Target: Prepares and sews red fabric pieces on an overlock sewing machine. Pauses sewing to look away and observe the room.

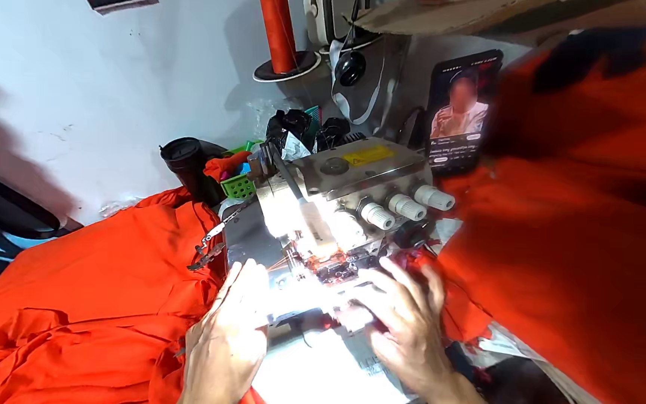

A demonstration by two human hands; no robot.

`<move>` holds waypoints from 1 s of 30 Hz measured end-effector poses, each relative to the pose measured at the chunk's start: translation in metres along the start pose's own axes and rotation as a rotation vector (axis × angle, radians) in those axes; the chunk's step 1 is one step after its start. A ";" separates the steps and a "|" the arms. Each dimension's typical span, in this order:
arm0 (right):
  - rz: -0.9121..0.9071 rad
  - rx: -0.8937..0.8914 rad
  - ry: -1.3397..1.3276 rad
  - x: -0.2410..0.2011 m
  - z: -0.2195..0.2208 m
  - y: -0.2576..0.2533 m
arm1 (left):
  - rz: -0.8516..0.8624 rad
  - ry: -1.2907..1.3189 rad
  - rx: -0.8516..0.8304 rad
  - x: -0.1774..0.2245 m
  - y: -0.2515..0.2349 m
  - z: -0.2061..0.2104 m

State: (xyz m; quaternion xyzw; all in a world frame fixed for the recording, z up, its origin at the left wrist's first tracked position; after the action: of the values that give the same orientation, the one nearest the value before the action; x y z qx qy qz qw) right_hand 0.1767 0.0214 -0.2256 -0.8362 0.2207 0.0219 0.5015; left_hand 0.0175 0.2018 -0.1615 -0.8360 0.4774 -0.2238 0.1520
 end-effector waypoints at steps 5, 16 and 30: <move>0.162 0.196 0.087 -0.002 0.030 -0.026 | 0.068 0.015 0.160 -0.002 0.005 0.015; 0.534 0.168 -0.209 -0.017 0.036 -0.021 | 0.076 0.073 0.243 -0.001 0.005 0.023; 0.504 -0.102 -0.053 0.056 -0.112 -0.016 | -0.001 -0.061 -0.040 0.020 -0.014 0.003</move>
State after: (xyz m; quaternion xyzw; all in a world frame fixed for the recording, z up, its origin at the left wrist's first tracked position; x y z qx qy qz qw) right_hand 0.2125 -0.0868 -0.1712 -0.7781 0.4077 0.1790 0.4431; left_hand 0.0378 0.1916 -0.1528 -0.8455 0.4766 -0.1886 0.1498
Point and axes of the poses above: each hand's wrist, its own y-axis away from the middle knuckle, its own z-axis out of the palm, x = y × z, the point moved 2 cm from there along -y, towards the middle knuckle, and after that the axes turned 5 degrees about x, right-handed, at the moved point
